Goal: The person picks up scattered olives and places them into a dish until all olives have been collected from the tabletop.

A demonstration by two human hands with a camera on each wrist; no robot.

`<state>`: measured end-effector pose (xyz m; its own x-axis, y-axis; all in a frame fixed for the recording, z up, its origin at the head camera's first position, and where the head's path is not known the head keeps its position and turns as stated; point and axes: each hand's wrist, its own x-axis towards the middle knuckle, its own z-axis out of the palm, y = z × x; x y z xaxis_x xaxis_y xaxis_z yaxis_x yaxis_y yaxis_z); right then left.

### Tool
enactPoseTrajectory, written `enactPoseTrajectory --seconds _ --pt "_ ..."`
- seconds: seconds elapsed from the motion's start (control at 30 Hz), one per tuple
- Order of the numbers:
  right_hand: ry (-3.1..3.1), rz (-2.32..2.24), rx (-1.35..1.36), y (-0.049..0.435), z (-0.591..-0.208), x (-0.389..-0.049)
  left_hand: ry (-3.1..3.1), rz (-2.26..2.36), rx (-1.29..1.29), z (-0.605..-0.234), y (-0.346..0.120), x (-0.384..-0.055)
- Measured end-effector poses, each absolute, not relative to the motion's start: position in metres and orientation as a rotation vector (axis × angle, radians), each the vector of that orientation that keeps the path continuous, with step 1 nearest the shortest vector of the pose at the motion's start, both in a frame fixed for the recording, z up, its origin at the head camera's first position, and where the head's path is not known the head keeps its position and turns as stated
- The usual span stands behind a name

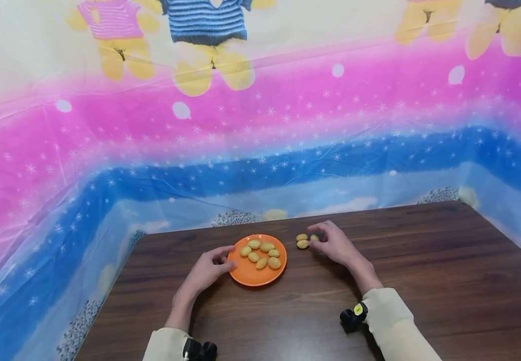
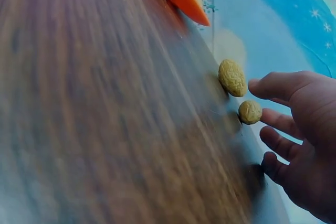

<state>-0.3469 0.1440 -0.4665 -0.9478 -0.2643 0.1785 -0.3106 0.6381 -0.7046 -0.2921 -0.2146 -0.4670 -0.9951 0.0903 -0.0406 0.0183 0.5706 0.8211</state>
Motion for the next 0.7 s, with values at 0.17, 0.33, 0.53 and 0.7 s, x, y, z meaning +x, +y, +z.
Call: enactPoseTrajectory --seconds 0.17,0.33,0.53,0.7 --pt "-2.806 1.219 0.473 0.1463 -0.4677 -0.347 2.717 1.413 0.084 -0.467 -0.2143 -0.2918" --pt "-2.83 1.216 0.473 0.1483 -0.4692 -0.3492 2.713 1.422 0.082 -0.4668 -0.2144 -0.2918" --pt "-2.85 1.198 0.492 0.1495 -0.4702 -0.3509 2.712 1.431 0.086 -0.4679 -0.2147 -0.2923" --pt "-2.854 1.181 0.468 0.1491 -0.4706 -0.3504 2.717 1.425 0.089 -0.4687 -0.2146 -0.2924"
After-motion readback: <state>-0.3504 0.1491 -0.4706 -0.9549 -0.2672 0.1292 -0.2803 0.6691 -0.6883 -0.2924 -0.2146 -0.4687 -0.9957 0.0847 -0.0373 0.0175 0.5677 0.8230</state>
